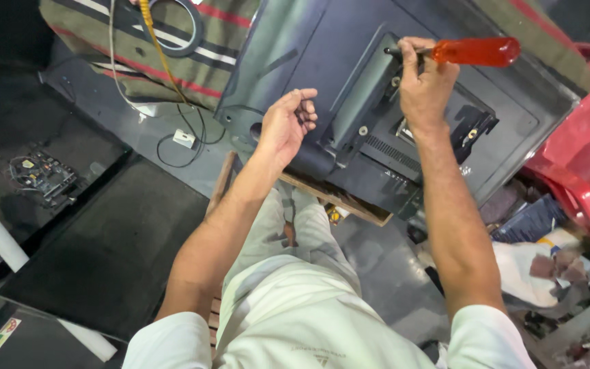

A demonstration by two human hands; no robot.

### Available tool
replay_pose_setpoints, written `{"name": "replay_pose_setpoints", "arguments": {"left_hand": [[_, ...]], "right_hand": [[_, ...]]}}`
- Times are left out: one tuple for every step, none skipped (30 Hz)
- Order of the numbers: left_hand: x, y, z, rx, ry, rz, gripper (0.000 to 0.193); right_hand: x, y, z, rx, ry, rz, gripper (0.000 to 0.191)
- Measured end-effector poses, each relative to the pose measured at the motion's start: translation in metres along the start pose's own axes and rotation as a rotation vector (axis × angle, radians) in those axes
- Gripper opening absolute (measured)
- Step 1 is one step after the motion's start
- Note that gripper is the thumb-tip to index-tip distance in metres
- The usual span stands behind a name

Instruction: The person uses a screwdriver to fasten screws into the back of a television, securing a metal mounting bracket. The person repeatedly picks up screws, aligns them with holes, and tightens them in place.

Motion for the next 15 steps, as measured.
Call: {"name": "replay_pose_setpoints", "arguments": {"left_hand": [[-0.001, 0.000, 0.001, 0.008, 0.001, -0.002, 0.032], [-0.001, 0.000, 0.002, 0.020, 0.010, -0.004, 0.032], [0.000, 0.000, 0.003, 0.033, 0.021, -0.004, 0.032], [0.000, -0.002, 0.004, 0.046, 0.033, -0.006, 0.032], [0.001, -0.002, 0.005, 0.044, 0.029, -0.003, 0.031], [0.001, -0.003, 0.005, 0.042, 0.021, 0.002, 0.031], [0.001, -0.004, 0.006, 0.040, 0.014, 0.006, 0.031], [0.002, -0.004, 0.006, 0.045, 0.012, 0.000, 0.032], [0.003, -0.004, 0.006, 0.051, 0.010, -0.006, 0.033], [0.002, -0.004, 0.006, 0.062, 0.000, -0.019, 0.034], [0.000, -0.005, 0.006, 0.069, -0.012, -0.026, 0.033], [-0.002, -0.005, 0.005, 0.069, -0.020, -0.033, 0.031], [0.000, 0.000, 0.007, 0.059, -0.021, -0.030, 0.030], [0.000, 0.003, 0.009, 0.048, -0.012, -0.015, 0.032], [-0.003, 0.003, 0.009, 0.042, -0.005, -0.006, 0.033]], "right_hand": [[-0.001, -0.003, 0.000, 0.037, -0.087, 0.003, 0.008], [-0.002, -0.004, 0.000, 0.077, -0.170, -0.004, 0.014], [-0.004, -0.005, 0.000, 0.118, -0.252, -0.014, 0.021], [-0.006, -0.006, -0.002, 0.124, -0.328, -0.051, 0.018], [-0.009, -0.005, -0.004, 0.130, -0.406, -0.091, 0.016], [-0.011, -0.004, -0.007, 0.133, -0.485, -0.132, 0.013], [-0.012, -0.002, -0.009, 0.078, -0.378, -0.090, 0.011], [-0.012, 0.000, -0.011, 0.027, -0.269, -0.052, 0.009], [-0.012, 0.003, -0.012, -0.023, -0.160, -0.014, 0.007], [-0.012, 0.004, -0.014, -0.045, -0.112, 0.016, 0.007], [-0.011, 0.005, -0.015, -0.072, -0.065, 0.053, 0.007], [-0.010, 0.005, -0.015, -0.091, -0.021, 0.088, 0.007], [-0.008, 0.006, -0.015, -0.114, 0.164, 0.155, 0.011], [-0.007, 0.007, -0.013, -0.134, 0.353, 0.220, 0.016], [-0.005, 0.008, -0.013, -0.158, 0.542, 0.292, 0.022]]}}
Point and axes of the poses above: each hand's wrist, its own y-axis away from the middle knuckle, its own z-axis out of the back of the hand, x = y × z, the point moved 2 cm from there along -y, towards the middle knuckle, and after that the axes turned 3 degrees about z, right-handed, at the moved point
